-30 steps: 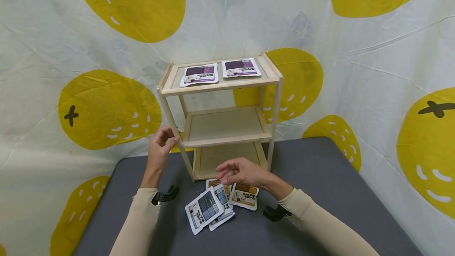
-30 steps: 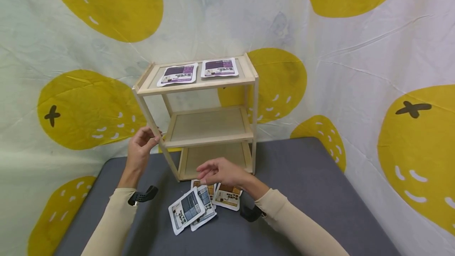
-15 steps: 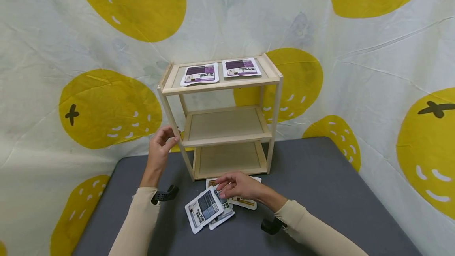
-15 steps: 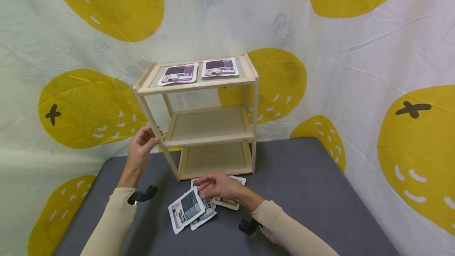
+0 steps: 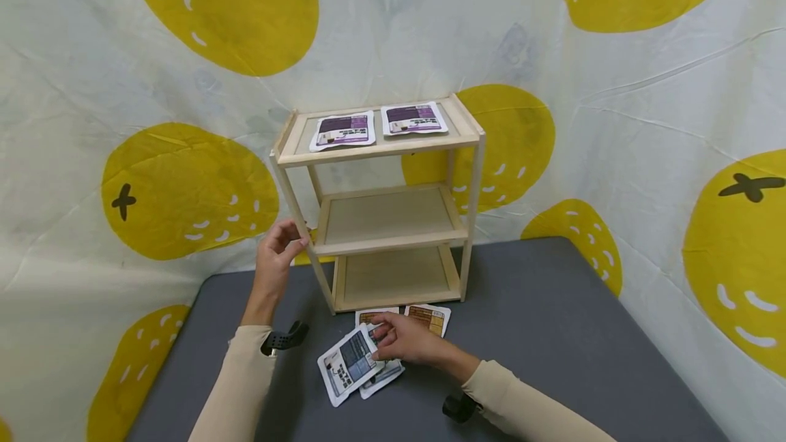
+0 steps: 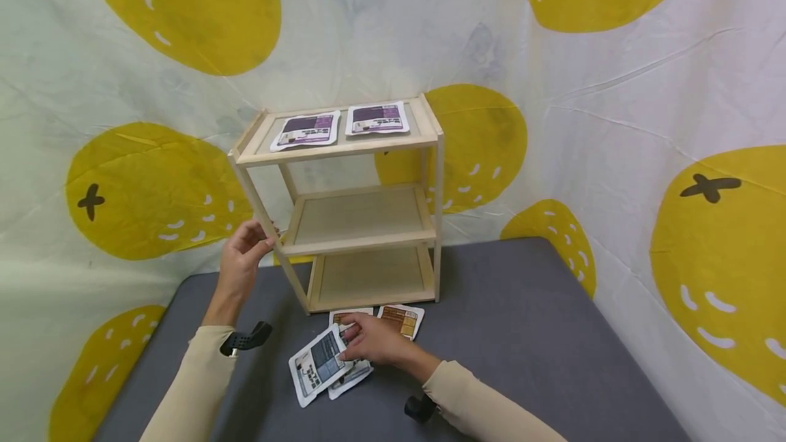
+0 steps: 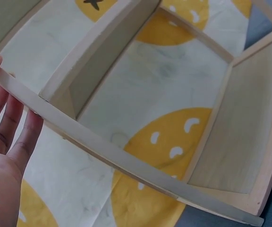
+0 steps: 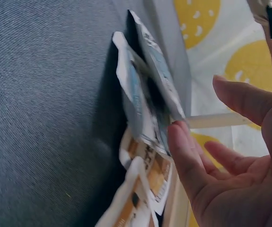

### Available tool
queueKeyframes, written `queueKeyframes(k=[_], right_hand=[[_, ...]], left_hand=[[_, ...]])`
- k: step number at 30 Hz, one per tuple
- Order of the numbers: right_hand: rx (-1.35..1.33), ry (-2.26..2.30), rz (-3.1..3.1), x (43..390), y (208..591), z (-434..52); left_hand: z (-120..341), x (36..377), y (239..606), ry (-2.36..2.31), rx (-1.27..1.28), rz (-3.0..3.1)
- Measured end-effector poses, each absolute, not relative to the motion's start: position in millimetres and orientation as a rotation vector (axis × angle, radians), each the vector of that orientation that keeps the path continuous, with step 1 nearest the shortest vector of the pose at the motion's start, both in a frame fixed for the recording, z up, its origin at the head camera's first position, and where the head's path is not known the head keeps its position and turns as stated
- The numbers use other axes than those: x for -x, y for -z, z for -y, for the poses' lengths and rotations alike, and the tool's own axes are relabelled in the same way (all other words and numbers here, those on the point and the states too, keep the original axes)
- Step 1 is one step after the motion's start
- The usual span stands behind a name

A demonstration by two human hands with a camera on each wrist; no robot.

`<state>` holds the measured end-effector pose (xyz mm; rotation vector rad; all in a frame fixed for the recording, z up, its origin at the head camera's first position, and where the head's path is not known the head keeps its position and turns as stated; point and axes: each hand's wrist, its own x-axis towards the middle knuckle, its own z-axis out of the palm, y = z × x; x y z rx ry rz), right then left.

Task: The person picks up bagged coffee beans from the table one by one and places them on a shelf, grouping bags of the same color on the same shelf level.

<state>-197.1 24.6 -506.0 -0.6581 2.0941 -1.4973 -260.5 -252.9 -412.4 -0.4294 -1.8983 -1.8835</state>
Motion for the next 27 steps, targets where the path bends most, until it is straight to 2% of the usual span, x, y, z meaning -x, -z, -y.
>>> queueKeyframes(k=[14, 21, 27], right_hand=[[0.655, 1.32, -2.477, 190.2, 527.2, 1.8], [0.646, 1.432, -2.324, 191.5, 534.0, 5.3], [0.764, 1.562, -2.138, 199.0, 534.9, -1.1]], left_hand=[[253.0, 259.4, 410.5, 1.906, 0.409, 1.881], [253.3, 260.2, 412.3, 1.909, 0.437, 1.871], [253.5, 261.4, 412.3, 1.912, 0.435, 1.87]])
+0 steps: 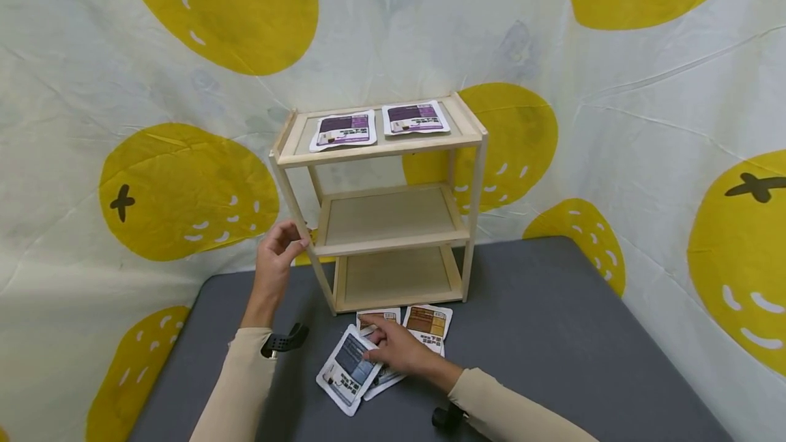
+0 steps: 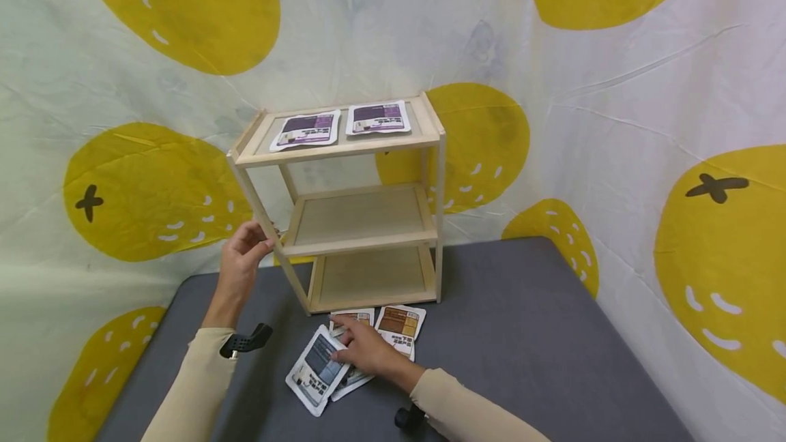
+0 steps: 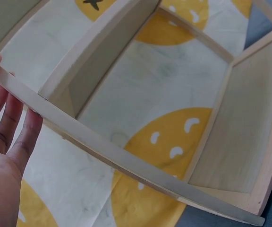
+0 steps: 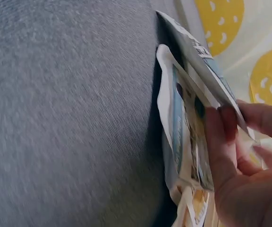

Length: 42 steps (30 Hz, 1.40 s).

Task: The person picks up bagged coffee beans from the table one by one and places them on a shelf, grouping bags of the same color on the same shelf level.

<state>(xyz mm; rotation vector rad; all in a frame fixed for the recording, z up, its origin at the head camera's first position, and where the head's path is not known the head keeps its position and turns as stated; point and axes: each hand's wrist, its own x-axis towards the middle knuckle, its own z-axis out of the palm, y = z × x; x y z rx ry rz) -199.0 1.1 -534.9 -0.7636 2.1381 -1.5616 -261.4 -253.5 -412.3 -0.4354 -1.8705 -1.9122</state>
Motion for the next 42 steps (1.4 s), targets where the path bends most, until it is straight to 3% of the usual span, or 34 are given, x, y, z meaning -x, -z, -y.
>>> queueKeyframes(k=[6, 19, 32, 42], right_hand=[[0.884, 1.481, -2.166, 205.0, 526.7, -12.9], [0.8, 1.427, -2.208, 212.8, 523.3, -41.1], [0.985, 1.44, -2.213, 216.1, 518.1, -63.7], [0.957, 1.358, -2.205, 221.9, 532.0, -78.0]], left_hand=[[253.8, 261.0, 411.5, 1.909, 0.44, 1.873], [253.1, 261.3, 411.8, 1.893, 0.449, 1.876], [252.9, 260.5, 411.8, 1.889, 0.432, 1.881], [252.7, 260.3, 411.2, 1.875, 0.439, 1.889]])
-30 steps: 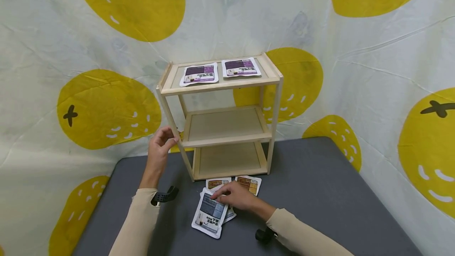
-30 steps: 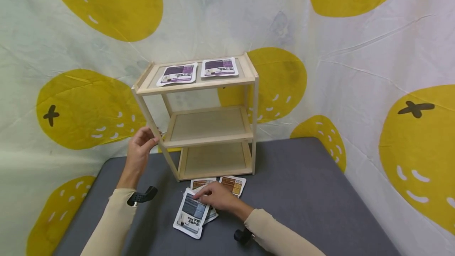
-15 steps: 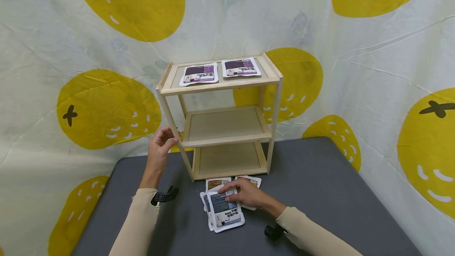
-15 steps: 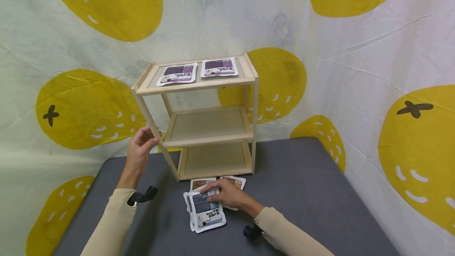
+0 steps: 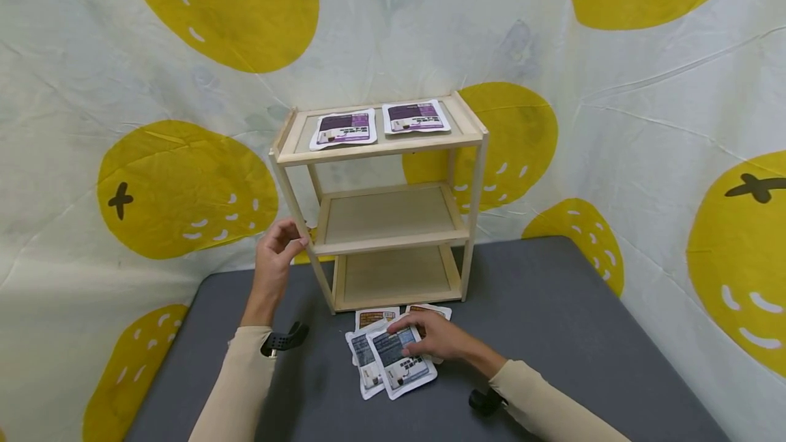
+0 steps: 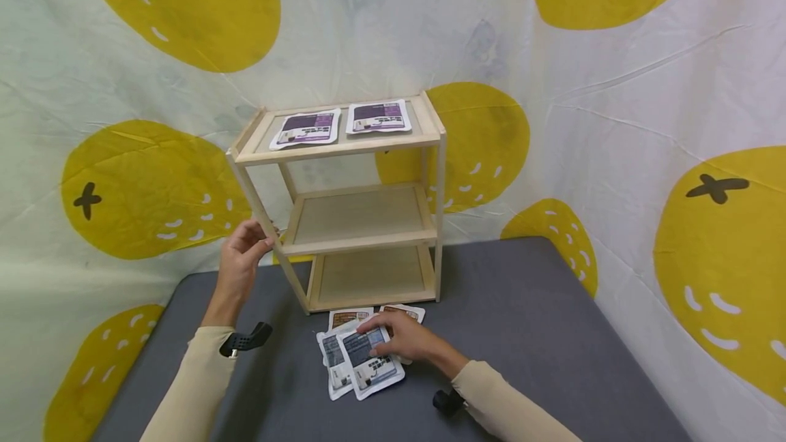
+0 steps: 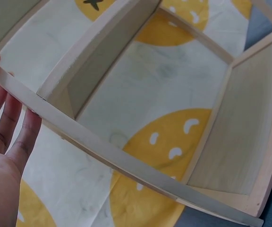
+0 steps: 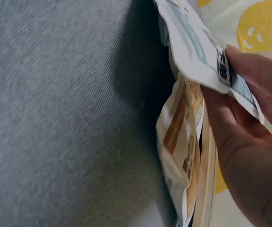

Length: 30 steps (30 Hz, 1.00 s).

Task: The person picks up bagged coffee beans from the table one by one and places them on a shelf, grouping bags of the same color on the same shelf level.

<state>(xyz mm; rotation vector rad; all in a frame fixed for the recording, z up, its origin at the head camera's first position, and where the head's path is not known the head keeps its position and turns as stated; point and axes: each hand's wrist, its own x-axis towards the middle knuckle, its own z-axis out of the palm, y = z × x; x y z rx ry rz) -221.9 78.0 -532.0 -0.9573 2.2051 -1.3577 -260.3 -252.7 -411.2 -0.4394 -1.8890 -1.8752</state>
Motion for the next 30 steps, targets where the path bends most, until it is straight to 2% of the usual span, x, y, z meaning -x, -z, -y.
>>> queueKeyframes(k=[7, 14, 30], right_hand=[[1.053, 1.368, -2.144, 224.1, 538.5, -86.0], [0.963, 1.375, -2.109, 226.3, 543.4, -91.1], [0.966, 1.373, -2.172, 224.3, 529.8, -97.6]], left_hand=[[252.0, 259.9, 410.8, 1.883, 0.429, 1.895], [252.1, 260.2, 410.9, 1.889, 0.426, 1.889], [253.4, 259.8, 412.9, 1.896, 0.425, 1.887]])
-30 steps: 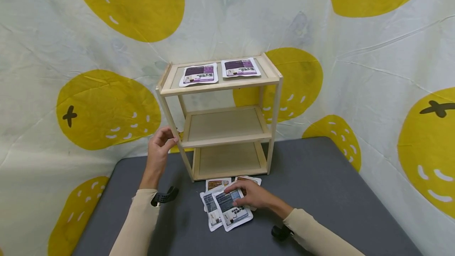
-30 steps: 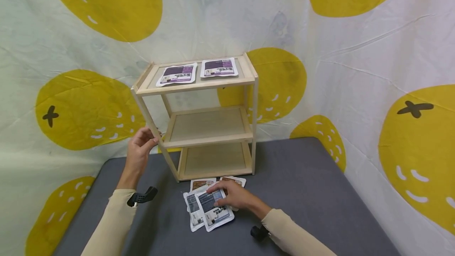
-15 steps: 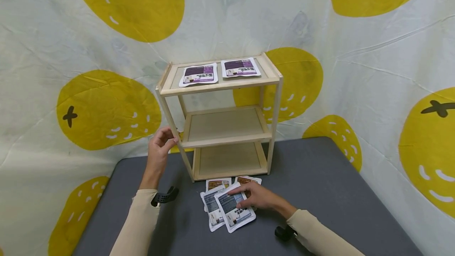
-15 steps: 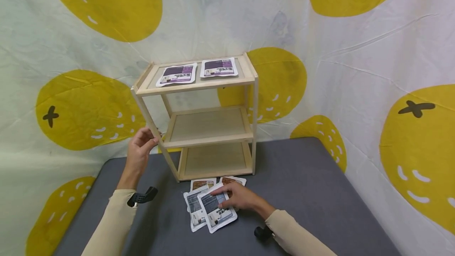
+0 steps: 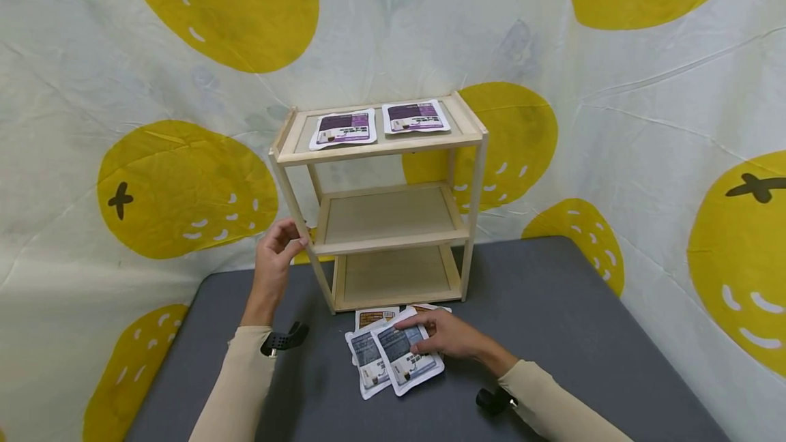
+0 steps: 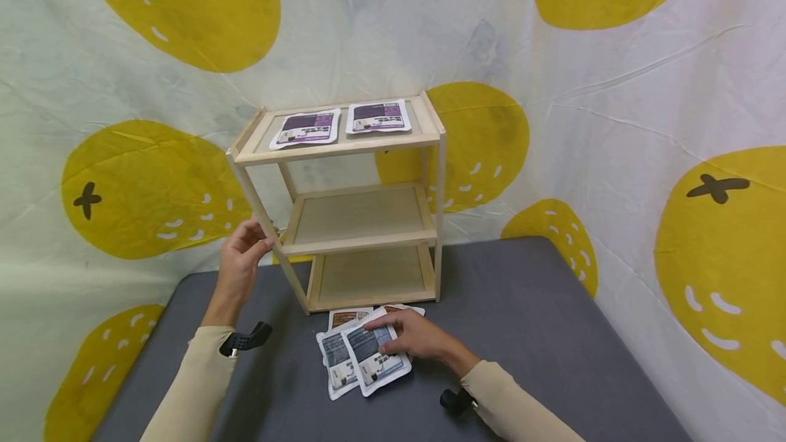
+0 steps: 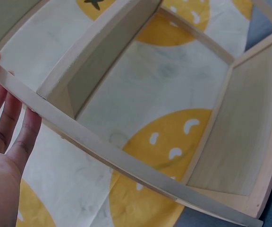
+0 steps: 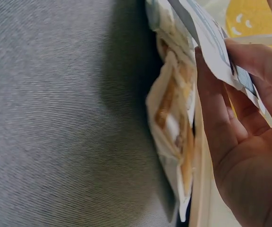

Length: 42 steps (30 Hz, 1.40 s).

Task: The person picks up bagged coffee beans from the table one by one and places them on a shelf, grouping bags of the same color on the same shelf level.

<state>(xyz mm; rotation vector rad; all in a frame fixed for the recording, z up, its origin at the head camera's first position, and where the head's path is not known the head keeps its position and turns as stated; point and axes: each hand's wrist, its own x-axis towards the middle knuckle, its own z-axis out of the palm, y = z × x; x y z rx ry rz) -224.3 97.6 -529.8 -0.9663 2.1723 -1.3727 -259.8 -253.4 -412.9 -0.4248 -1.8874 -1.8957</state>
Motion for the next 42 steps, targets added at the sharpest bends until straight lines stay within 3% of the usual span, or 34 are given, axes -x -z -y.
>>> queueKeyframes(k=[24, 42], right_hand=[[0.816, 1.681, -1.897, 218.2, 475.4, -101.0], [0.852, 1.72, -1.944, 227.1, 435.1, -109.3]], left_hand=[[253.4, 261.1, 412.0, 1.912, 0.453, 1.866], [254.0, 261.1, 413.3, 1.907, 0.444, 1.879]])
